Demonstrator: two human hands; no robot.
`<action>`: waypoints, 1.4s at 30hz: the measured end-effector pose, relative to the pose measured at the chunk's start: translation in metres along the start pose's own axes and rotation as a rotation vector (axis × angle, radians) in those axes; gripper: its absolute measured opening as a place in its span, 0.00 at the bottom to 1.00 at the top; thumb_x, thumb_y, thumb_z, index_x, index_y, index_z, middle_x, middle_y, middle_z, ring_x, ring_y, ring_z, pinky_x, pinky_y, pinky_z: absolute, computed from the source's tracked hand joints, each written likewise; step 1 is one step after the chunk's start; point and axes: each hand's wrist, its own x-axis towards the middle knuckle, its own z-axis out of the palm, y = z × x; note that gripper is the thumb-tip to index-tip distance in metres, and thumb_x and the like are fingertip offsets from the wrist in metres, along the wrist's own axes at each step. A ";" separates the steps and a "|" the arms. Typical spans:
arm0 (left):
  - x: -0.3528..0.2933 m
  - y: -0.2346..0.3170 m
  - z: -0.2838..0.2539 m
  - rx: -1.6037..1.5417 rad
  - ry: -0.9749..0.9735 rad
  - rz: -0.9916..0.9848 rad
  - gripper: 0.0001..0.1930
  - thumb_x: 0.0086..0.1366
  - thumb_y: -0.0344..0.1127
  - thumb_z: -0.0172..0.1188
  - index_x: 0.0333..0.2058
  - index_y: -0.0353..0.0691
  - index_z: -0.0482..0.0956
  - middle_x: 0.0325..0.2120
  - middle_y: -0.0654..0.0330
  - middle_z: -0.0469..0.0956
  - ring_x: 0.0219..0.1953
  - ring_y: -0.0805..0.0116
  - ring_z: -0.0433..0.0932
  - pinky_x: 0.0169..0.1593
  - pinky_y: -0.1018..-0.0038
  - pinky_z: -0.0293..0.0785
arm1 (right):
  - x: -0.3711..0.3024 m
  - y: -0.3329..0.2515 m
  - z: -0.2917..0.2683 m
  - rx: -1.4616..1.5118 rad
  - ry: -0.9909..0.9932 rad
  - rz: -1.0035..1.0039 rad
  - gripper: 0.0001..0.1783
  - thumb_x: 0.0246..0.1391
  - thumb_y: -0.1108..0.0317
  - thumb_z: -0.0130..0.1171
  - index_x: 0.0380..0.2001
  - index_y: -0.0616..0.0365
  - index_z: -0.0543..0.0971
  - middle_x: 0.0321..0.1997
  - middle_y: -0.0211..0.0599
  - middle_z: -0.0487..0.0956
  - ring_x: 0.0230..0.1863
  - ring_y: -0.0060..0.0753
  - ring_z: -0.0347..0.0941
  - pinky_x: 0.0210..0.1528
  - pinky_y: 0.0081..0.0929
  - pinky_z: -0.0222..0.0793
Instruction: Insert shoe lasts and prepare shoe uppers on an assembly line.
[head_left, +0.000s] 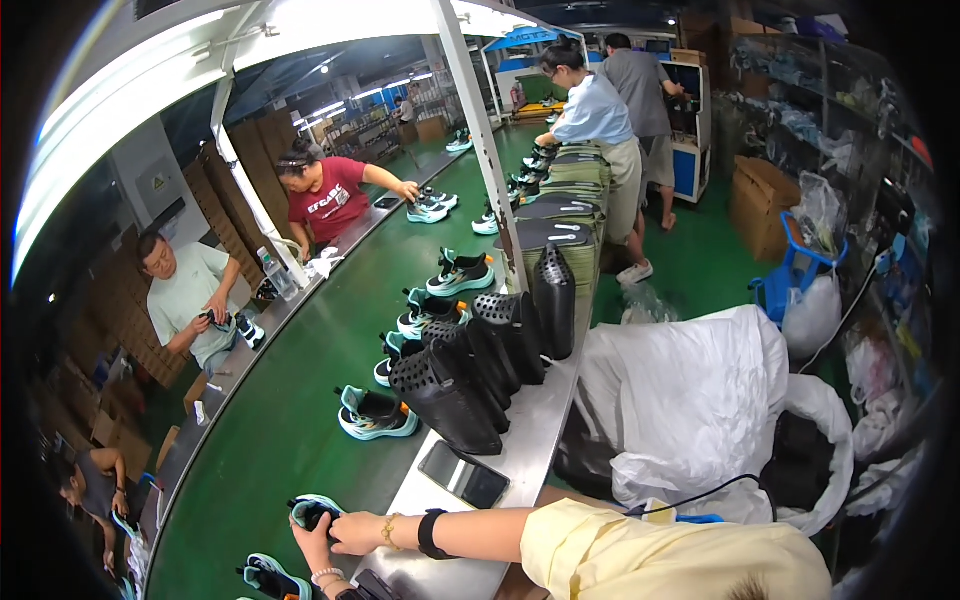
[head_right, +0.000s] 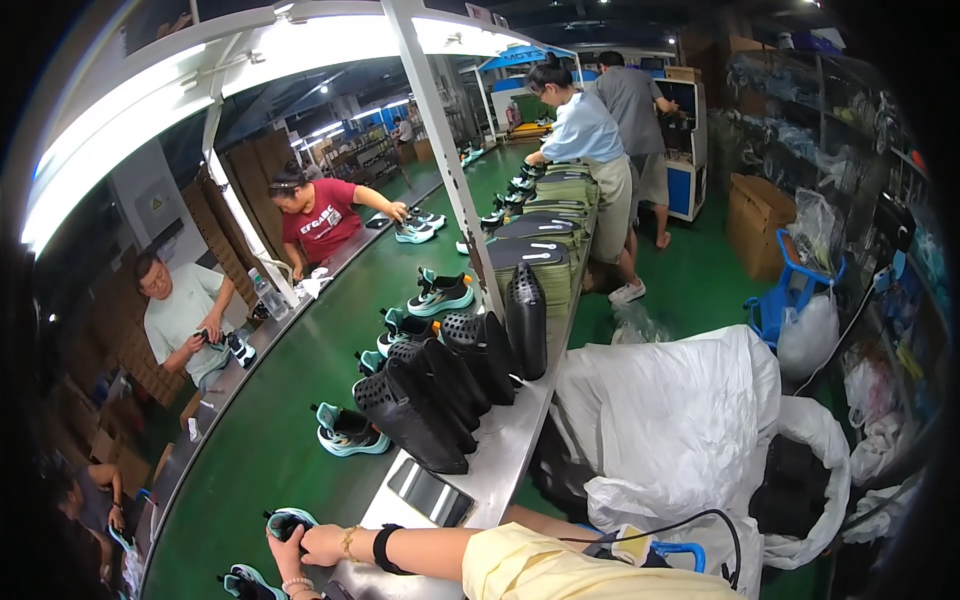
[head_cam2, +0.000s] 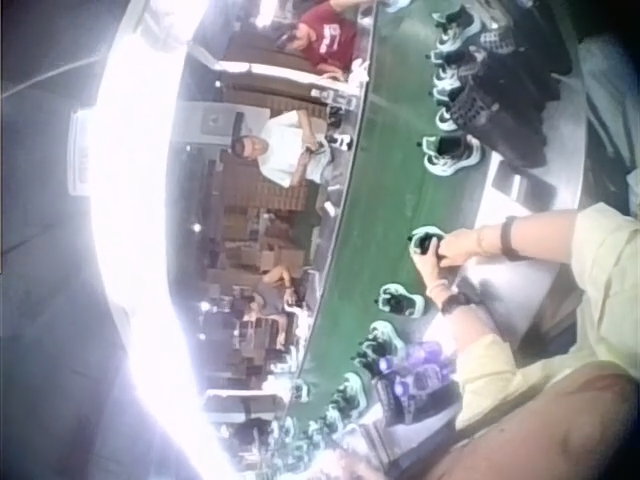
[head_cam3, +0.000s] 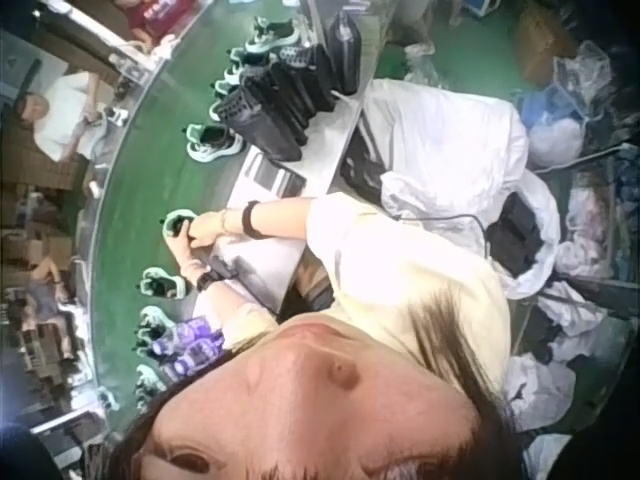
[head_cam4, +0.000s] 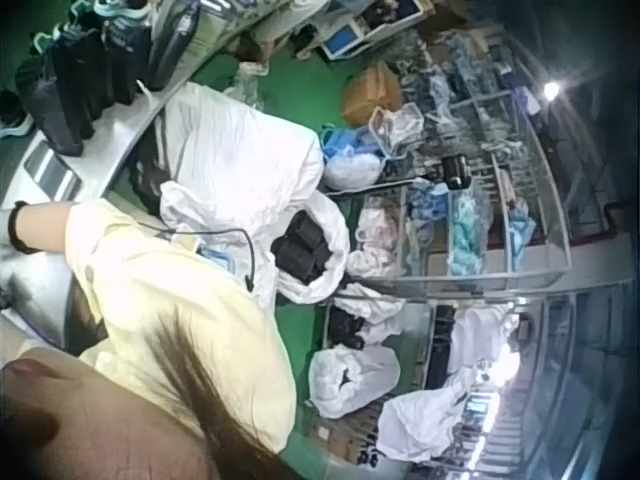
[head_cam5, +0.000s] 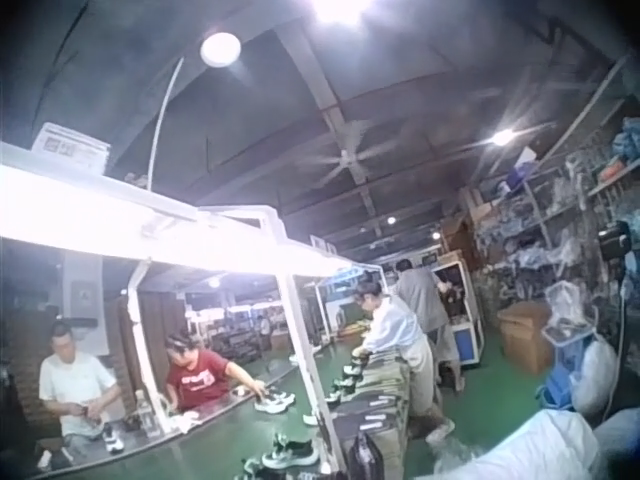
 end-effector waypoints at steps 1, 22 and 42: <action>0.003 -0.004 -0.004 0.151 0.019 0.020 0.36 0.49 0.27 0.70 0.58 0.33 0.66 0.50 0.52 0.73 0.49 0.60 0.74 0.55 0.66 0.71 | -0.001 0.000 -0.001 -0.022 -0.004 -0.013 0.25 0.55 0.50 0.56 0.30 0.67 0.81 0.32 0.53 0.82 0.37 0.54 0.79 0.44 0.45 0.75; -0.009 0.017 -0.007 0.722 0.095 -0.119 0.38 0.41 0.28 0.73 0.54 0.26 0.69 0.45 0.43 0.79 0.47 0.49 0.80 0.53 0.63 0.75 | -0.152 -0.060 -0.186 0.012 0.055 -0.296 0.18 0.60 0.56 0.55 0.47 0.55 0.74 0.26 0.44 0.79 0.29 0.49 0.77 0.32 0.41 0.73; -0.001 0.135 0.159 0.544 -0.019 0.450 0.23 0.56 0.28 0.62 0.52 0.39 0.73 0.55 0.52 0.72 0.41 0.60 0.78 0.47 0.68 0.75 | -0.243 0.147 -0.393 -0.877 0.364 0.647 0.36 0.54 0.36 0.54 0.29 0.66 0.79 0.30 0.55 0.81 0.36 0.56 0.79 0.41 0.46 0.74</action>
